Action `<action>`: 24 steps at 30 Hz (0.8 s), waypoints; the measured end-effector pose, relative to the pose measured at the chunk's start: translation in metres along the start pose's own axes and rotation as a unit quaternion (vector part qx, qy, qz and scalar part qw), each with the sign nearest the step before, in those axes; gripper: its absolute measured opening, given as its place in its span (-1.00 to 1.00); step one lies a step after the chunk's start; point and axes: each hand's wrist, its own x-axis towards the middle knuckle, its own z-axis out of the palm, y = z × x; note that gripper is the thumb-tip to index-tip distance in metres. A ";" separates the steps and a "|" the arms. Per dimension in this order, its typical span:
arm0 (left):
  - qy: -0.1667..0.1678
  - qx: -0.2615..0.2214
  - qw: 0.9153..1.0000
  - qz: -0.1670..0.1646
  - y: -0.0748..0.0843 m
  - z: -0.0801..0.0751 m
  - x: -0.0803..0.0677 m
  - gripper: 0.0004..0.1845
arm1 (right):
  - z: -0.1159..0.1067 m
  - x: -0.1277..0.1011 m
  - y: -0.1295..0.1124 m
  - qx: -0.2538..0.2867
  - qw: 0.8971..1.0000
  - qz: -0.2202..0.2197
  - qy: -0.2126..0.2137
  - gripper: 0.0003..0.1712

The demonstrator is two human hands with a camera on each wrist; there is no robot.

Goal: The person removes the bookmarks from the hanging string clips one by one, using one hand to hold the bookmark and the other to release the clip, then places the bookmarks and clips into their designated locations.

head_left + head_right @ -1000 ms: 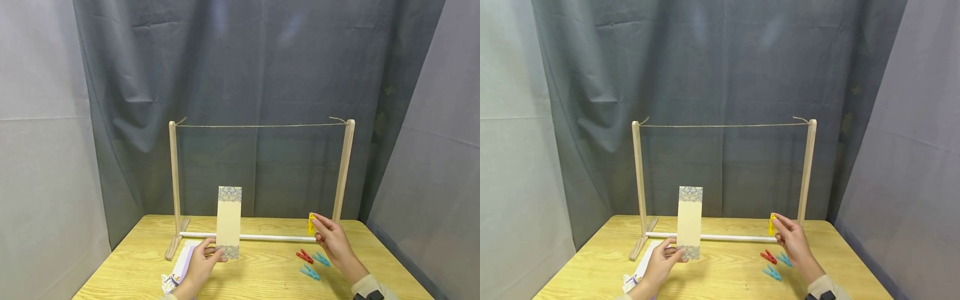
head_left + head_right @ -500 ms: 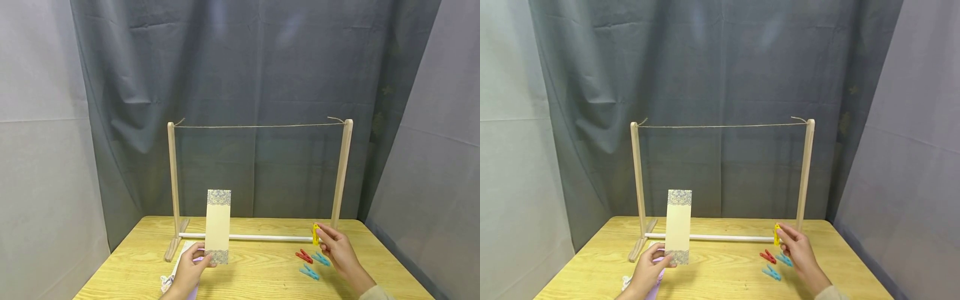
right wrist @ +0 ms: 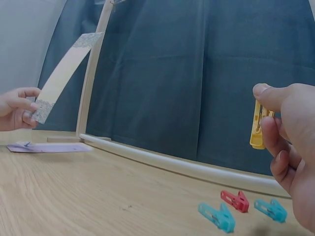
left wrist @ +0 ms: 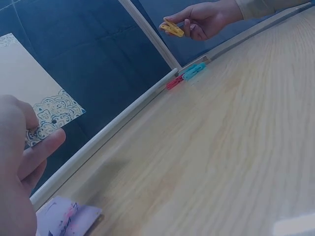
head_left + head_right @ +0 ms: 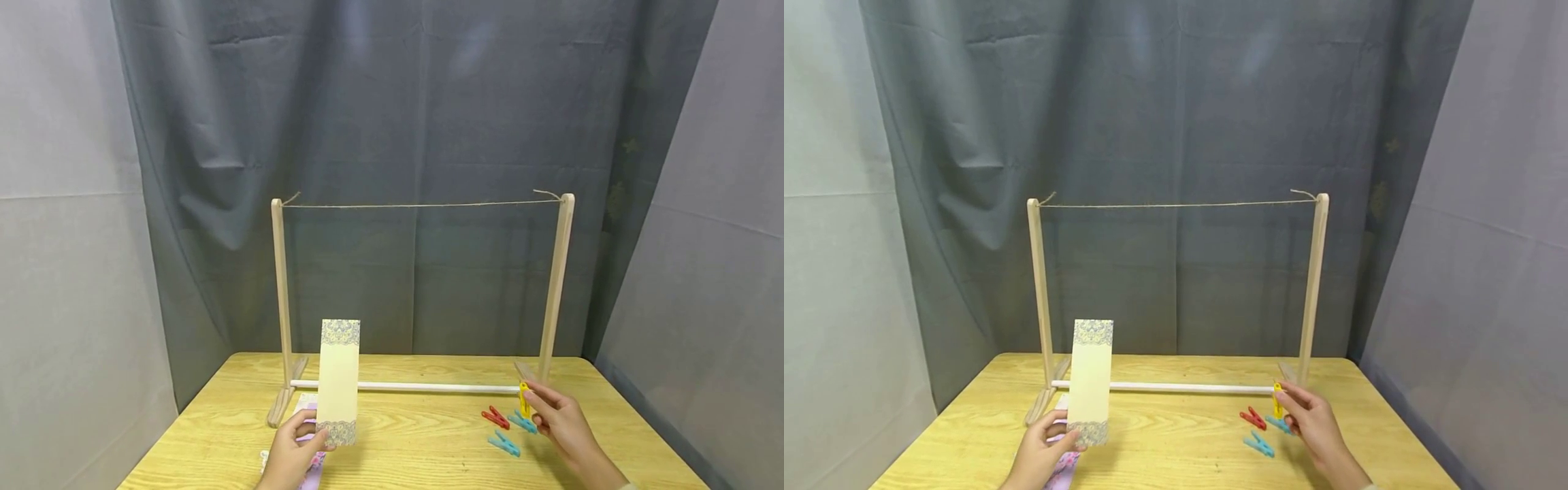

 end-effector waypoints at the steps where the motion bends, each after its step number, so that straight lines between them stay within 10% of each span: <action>1: 0.001 0.006 1.000 -0.003 0.000 -0.002 -0.002 -0.60 | -0.001 0.000 0.001 -0.005 1.000 0.003 0.003 -0.68; 6: 0.007 0.014 0.999 -0.029 -0.003 -0.011 -0.012 -0.54 | -0.004 -0.003 0.007 -0.032 0.999 0.022 0.013 -0.37; 24: 0.017 -0.025 0.992 -0.121 -0.011 -0.037 -0.039 -0.44 | -0.016 -0.007 0.029 -0.131 0.990 0.059 0.013 -0.29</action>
